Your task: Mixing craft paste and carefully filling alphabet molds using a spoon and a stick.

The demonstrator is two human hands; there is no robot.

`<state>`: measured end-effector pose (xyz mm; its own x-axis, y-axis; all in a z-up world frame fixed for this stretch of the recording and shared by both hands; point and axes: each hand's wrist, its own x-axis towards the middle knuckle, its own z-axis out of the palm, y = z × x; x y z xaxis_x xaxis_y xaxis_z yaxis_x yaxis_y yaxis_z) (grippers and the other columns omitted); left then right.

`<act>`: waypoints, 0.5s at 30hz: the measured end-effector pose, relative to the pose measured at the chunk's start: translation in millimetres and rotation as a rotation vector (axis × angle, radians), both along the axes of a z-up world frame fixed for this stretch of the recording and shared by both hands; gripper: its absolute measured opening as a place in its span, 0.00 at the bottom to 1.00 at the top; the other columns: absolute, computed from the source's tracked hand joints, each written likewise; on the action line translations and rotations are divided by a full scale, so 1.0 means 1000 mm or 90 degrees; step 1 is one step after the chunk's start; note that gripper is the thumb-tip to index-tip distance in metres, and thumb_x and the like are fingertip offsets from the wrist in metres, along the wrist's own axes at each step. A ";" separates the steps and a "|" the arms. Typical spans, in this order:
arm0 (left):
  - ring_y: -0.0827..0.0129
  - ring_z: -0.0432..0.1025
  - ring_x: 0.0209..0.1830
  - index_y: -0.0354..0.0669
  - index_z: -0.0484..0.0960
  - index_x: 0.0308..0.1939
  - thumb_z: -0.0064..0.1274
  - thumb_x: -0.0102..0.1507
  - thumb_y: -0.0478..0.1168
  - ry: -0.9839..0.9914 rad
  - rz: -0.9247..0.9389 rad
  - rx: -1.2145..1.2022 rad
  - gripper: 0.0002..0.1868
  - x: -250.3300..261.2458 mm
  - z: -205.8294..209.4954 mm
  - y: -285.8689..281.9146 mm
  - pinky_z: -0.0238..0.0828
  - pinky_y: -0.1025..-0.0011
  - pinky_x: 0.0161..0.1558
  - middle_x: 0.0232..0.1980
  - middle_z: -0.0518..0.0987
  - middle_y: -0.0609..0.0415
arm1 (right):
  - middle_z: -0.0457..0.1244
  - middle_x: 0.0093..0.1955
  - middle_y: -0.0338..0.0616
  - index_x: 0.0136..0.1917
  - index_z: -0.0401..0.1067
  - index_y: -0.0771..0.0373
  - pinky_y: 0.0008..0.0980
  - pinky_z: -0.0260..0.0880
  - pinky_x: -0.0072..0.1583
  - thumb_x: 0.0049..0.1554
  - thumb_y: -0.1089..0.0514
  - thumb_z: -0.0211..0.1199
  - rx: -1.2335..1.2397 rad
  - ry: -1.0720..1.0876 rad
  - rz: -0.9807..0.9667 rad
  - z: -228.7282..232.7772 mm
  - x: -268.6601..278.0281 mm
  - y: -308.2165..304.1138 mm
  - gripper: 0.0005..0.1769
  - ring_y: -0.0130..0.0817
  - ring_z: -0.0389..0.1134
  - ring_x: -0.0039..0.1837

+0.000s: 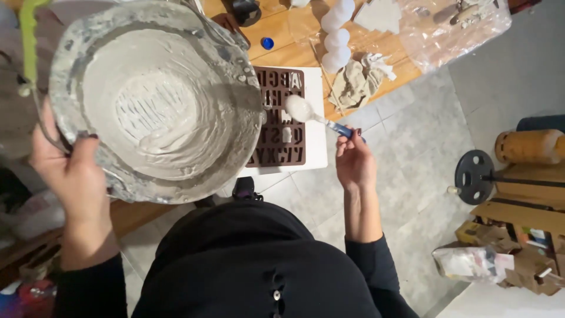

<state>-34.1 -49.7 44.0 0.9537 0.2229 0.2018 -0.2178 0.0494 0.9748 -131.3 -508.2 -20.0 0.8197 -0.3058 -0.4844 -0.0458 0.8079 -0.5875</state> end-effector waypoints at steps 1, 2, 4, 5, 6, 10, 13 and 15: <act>0.72 0.71 0.66 0.28 0.70 0.73 0.45 0.68 0.19 -0.007 -0.001 -0.013 0.28 0.000 -0.004 0.000 0.65 0.75 0.72 0.70 0.76 0.50 | 0.68 0.43 0.43 0.58 0.71 0.70 0.22 0.72 0.50 0.68 0.58 0.55 -0.044 0.011 -0.033 -0.007 -0.001 -0.009 0.12 0.31 0.70 0.46; 0.72 0.72 0.66 0.28 0.70 0.73 0.45 0.67 0.19 -0.017 -0.002 -0.027 0.29 0.002 -0.007 0.001 0.66 0.75 0.73 0.70 0.77 0.50 | 0.68 0.44 0.44 0.58 0.71 0.71 0.23 0.72 0.50 0.68 0.57 0.55 -0.088 0.019 -0.065 -0.014 -0.001 -0.017 0.14 0.30 0.70 0.46; 0.72 0.72 0.66 0.28 0.70 0.74 0.45 0.67 0.19 -0.024 -0.005 -0.020 0.29 0.002 -0.010 0.001 0.65 0.75 0.73 0.69 0.77 0.50 | 0.68 0.44 0.45 0.58 0.71 0.71 0.24 0.72 0.49 0.68 0.57 0.56 -0.126 0.001 -0.057 -0.040 -0.001 -0.030 0.14 0.30 0.69 0.45; 0.73 0.72 0.67 0.28 0.70 0.74 0.45 0.67 0.19 -0.032 -0.012 -0.013 0.30 0.001 -0.011 0.001 0.65 0.75 0.73 0.68 0.77 0.50 | 0.68 0.43 0.45 0.58 0.72 0.70 0.25 0.72 0.49 0.68 0.57 0.57 -0.163 -0.018 -0.053 -0.053 -0.001 -0.036 0.14 0.30 0.69 0.44; 0.73 0.72 0.67 0.28 0.70 0.74 0.45 0.67 0.19 -0.029 -0.010 -0.011 0.30 0.001 -0.010 0.000 0.65 0.75 0.73 0.68 0.77 0.50 | 0.68 0.43 0.45 0.58 0.72 0.70 0.25 0.72 0.49 0.68 0.57 0.57 -0.162 -0.015 -0.051 -0.060 0.000 -0.033 0.14 0.30 0.69 0.44; 0.72 0.72 0.67 0.28 0.70 0.74 0.46 0.67 0.20 -0.023 -0.003 -0.016 0.29 0.001 -0.009 -0.003 0.65 0.75 0.74 0.71 0.77 0.51 | 0.68 0.42 0.46 0.57 0.73 0.69 0.30 0.74 0.46 0.68 0.56 0.57 -0.378 0.000 -0.050 -0.083 0.006 -0.022 0.13 0.30 0.69 0.42; 0.72 0.72 0.67 0.28 0.70 0.74 0.48 0.69 0.20 -0.024 0.003 0.013 0.28 -0.001 -0.013 -0.001 0.65 0.75 0.74 0.69 0.77 0.50 | 0.68 0.43 0.45 0.57 0.73 0.69 0.32 0.76 0.47 0.68 0.58 0.58 -0.546 -0.021 -0.024 -0.085 0.007 -0.010 0.12 0.29 0.70 0.43; 0.72 0.72 0.67 0.28 0.70 0.75 0.50 0.69 0.20 -0.032 0.005 0.029 0.28 -0.001 -0.013 -0.002 0.65 0.74 0.74 0.68 0.77 0.50 | 0.69 0.44 0.45 0.57 0.72 0.70 0.34 0.78 0.48 0.68 0.59 0.58 -0.627 -0.055 -0.004 -0.078 0.009 0.000 0.11 0.29 0.70 0.44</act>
